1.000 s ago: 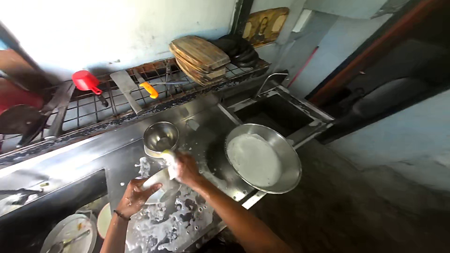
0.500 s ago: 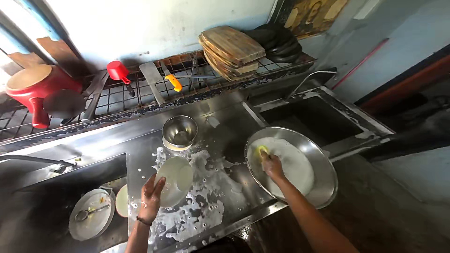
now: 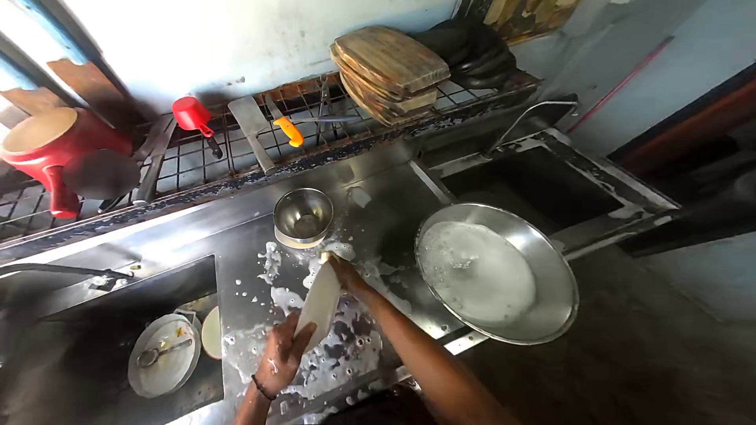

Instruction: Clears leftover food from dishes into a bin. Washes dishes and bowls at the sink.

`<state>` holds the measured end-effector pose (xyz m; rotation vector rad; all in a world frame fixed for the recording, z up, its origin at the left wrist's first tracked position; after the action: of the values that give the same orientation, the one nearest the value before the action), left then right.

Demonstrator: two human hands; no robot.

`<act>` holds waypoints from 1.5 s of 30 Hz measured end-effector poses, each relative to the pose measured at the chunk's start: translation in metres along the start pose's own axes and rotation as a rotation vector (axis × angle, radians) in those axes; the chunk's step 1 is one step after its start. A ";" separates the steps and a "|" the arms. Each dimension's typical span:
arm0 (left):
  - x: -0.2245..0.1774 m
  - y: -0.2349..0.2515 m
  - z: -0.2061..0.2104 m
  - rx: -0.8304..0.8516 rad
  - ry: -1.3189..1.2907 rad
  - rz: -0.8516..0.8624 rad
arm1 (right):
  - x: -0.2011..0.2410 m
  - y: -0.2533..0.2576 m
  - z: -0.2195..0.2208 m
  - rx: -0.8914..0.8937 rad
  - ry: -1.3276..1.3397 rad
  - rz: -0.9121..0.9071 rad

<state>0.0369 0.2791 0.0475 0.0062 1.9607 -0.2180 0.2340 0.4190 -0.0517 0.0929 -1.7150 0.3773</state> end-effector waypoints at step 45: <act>0.089 -0.034 -0.040 -0.942 -0.842 -0.161 | 0.004 -0.095 0.093 -0.302 -0.175 -0.316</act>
<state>-0.0378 0.2436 -0.0145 -0.7379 1.0658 0.5393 0.1711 0.3019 -0.0418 0.1776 -1.8746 -0.1285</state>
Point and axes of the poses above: each hand's wrist, its own y-axis towards the middle knuckle, its own z-axis out of the palm, x = y × z, the point moved 2 cm from there along y, towards the middle knuckle, and after that the axes turned 14 degrees about -z, right-handed, at the moved point
